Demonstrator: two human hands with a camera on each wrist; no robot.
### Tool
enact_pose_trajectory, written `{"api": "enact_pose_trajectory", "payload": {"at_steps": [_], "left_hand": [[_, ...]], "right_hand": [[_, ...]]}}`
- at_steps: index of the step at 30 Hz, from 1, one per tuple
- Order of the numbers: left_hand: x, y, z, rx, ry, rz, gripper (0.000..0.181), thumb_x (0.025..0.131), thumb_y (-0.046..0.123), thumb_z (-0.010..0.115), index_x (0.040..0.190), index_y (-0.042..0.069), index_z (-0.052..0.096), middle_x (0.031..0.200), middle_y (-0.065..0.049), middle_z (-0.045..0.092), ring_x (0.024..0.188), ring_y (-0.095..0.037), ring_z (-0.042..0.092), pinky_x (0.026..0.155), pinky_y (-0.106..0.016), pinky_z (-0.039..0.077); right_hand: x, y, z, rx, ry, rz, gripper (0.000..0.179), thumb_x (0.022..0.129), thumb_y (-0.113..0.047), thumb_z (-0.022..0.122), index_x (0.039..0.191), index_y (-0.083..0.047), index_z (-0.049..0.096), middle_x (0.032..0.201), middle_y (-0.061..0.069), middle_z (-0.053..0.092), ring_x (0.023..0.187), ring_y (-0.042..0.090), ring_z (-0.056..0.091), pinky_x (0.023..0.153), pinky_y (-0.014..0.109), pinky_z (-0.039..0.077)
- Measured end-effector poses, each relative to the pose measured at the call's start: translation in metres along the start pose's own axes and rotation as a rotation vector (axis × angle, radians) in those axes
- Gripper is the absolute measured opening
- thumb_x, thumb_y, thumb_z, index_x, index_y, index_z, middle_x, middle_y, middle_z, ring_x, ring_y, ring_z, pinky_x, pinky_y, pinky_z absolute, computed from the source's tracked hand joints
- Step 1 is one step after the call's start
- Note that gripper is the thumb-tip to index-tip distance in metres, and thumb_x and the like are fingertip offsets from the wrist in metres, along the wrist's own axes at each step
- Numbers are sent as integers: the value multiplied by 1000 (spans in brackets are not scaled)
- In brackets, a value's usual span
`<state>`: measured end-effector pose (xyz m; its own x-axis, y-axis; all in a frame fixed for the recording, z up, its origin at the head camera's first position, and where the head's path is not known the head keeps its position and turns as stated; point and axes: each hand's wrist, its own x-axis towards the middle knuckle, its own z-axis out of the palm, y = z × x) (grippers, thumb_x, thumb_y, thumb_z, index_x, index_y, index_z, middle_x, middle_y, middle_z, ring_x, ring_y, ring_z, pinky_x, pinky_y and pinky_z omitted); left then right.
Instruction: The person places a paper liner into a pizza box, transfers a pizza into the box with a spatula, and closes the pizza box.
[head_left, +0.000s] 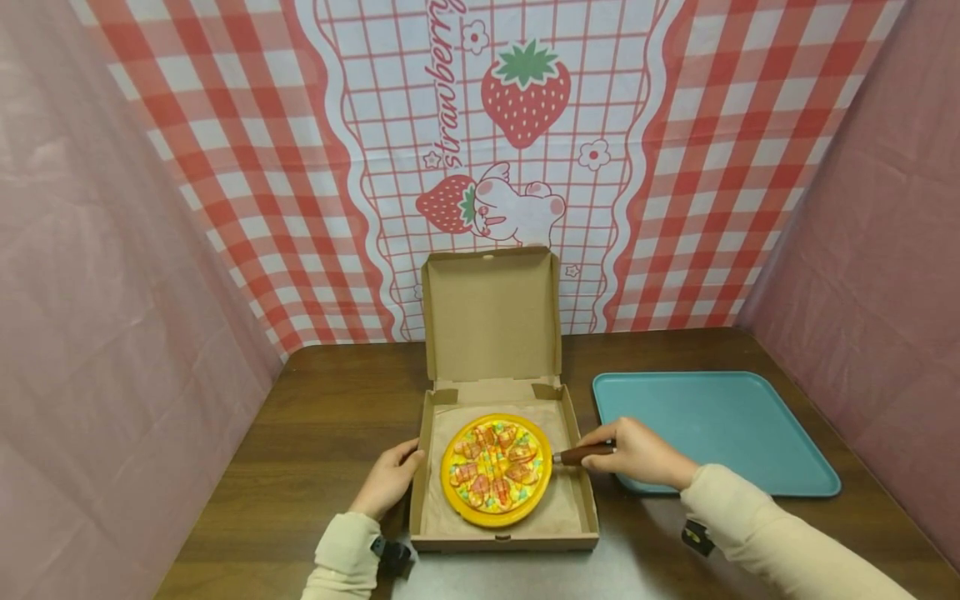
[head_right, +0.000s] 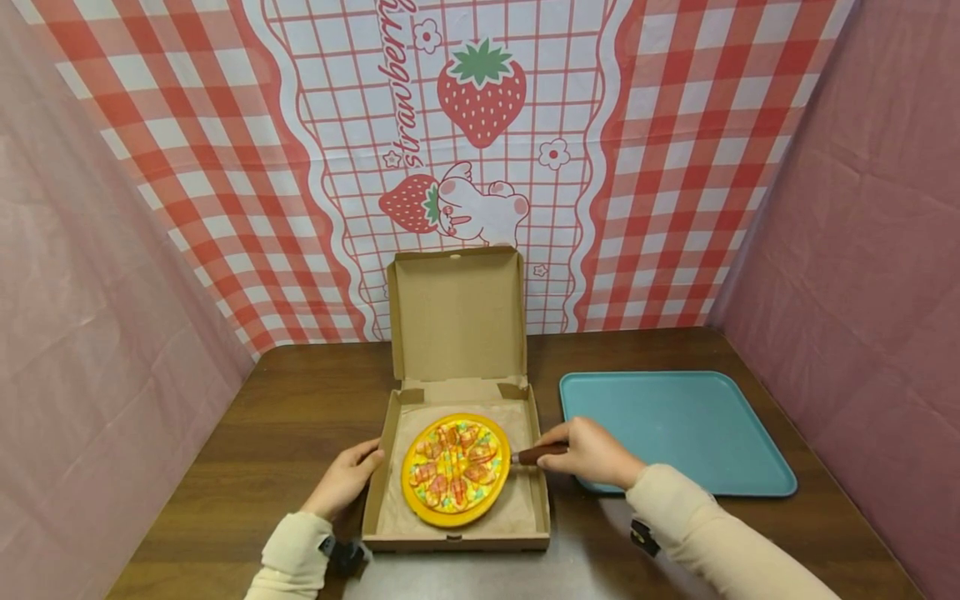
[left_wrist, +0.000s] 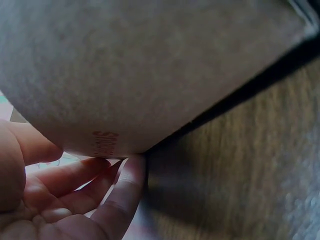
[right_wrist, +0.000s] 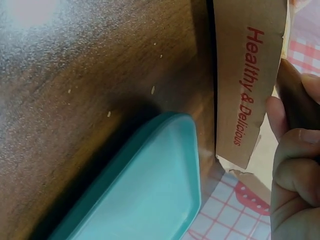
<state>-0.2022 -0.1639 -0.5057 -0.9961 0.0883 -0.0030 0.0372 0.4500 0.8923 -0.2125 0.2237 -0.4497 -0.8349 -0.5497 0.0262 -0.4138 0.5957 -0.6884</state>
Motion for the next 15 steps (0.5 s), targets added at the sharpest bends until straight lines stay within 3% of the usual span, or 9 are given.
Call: {"api": "enact_pose_trajectory", "payload": {"at_steps": [15], "left_hand": [[0, 0, 2, 2, 3, -27, 40, 101, 11, 49, 132, -13, 52, 135, -31, 55, 130, -46, 48, 109, -57, 37]], "right_hand": [[6, -4, -1, -90, -21, 12, 20, 87, -18, 73, 105, -9, 77, 94, 3, 76, 55, 0, 46, 52, 19, 42]]}}
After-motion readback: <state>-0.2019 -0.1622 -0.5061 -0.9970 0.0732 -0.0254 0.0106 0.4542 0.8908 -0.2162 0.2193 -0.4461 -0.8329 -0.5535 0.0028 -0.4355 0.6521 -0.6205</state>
